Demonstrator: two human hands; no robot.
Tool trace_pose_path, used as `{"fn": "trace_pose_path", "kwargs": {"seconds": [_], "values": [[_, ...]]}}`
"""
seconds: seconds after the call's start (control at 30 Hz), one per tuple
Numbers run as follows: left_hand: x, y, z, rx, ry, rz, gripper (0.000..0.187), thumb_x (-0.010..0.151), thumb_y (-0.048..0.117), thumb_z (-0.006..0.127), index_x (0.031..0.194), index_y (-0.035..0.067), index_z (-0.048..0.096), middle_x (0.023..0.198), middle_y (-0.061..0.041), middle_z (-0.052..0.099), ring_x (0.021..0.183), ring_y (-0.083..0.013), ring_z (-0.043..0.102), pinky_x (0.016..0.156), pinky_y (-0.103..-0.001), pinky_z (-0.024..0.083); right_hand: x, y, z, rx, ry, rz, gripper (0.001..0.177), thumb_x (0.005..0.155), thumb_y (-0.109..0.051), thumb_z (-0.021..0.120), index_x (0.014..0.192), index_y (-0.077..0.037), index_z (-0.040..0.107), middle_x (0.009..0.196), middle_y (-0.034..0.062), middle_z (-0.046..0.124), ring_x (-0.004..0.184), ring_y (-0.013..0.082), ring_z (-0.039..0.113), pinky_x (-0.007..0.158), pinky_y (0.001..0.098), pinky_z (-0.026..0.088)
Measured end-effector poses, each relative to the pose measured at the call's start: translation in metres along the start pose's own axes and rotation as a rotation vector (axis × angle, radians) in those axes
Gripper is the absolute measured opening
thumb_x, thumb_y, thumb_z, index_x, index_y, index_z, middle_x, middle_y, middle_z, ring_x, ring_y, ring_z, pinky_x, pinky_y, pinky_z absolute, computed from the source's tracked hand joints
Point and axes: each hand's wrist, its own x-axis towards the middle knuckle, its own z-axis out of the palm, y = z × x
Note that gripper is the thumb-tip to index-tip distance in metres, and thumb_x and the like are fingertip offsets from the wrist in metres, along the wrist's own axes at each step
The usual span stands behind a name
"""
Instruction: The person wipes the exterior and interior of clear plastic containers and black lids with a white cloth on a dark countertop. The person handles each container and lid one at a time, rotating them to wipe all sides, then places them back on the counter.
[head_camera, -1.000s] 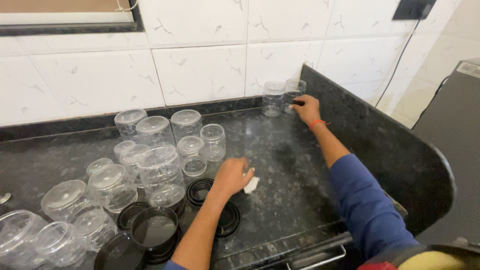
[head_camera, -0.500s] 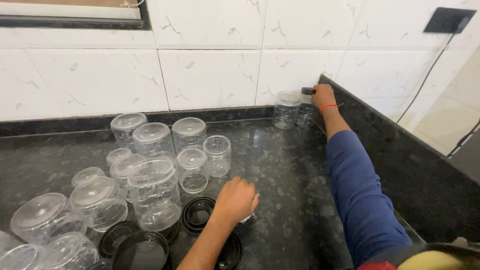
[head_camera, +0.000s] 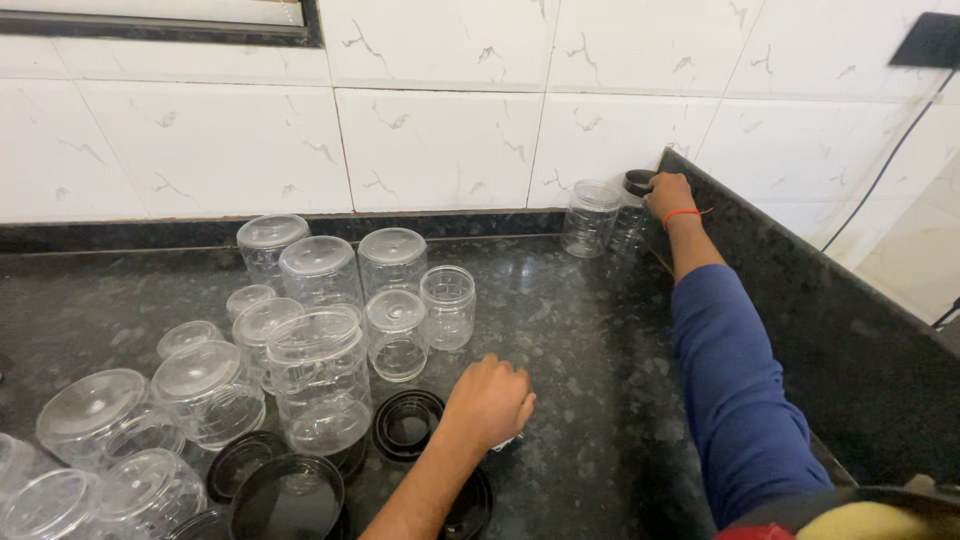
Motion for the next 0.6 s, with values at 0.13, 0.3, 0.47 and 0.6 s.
{"fn": "trace_pose_path", "kwargs": {"seconds": [0.13, 0.3, 0.47, 0.6], "values": [[0.001, 0.000, -0.002, -0.041, 0.070, 0.008, 0.026, 0.085, 0.026, 0.072, 0.091, 0.000, 0.069, 0.084, -0.016, 0.069, 0.090, -0.0360, 0.064, 0.075, -0.048, 0.054, -0.009, -0.009, -0.010, -0.082, 0.051, -0.006, 0.032, 0.078, -0.027, 0.084, 0.105, -0.009, 0.080, 0.108, 0.0183, 0.073, 0.110, 0.0396, 0.061, 0.089, 0.0496, 0.053], [0.000, 0.002, -0.006, -0.155, 0.182, 0.004, 0.020, 0.086, 0.020, 0.072, 0.090, 0.001, 0.067, 0.086, -0.016, 0.066, 0.092, -0.0367, 0.063, 0.078, -0.048, 0.053, -0.024, -0.057, -0.029, 0.203, 0.239, 0.080, 0.027, 0.078, -0.022, 0.080, 0.098, -0.004, 0.076, 0.104, 0.0148, 0.069, 0.110, 0.0328, 0.057, 0.088, 0.0472, 0.045], [0.000, -0.005, -0.004, -0.523, 0.261, -0.033, 0.015, 0.082, 0.009, 0.070, 0.096, 0.003, 0.071, 0.078, -0.015, 0.066, 0.082, -0.0343, 0.065, 0.073, -0.044, 0.051, -0.086, -0.138, -0.066, 1.306, -0.512, -0.058, 0.033, 0.099, -0.030, 0.060, 0.119, -0.005, 0.070, 0.116, 0.0105, 0.067, 0.110, 0.0228, 0.061, 0.096, 0.0399, 0.046], [0.008, -0.013, 0.008, -0.916, 0.292, 0.022, 0.014, 0.083, 0.004, 0.066, 0.094, 0.004, 0.075, 0.085, -0.007, 0.073, 0.076, -0.0159, 0.069, 0.071, -0.029, 0.054, -0.189, -0.194, -0.097, 1.556, -1.041, -0.372, 0.051, 0.093, -0.038, 0.054, 0.131, -0.007, 0.065, 0.136, 0.0104, 0.066, 0.133, 0.0215, 0.056, 0.108, 0.0382, 0.043]]}}
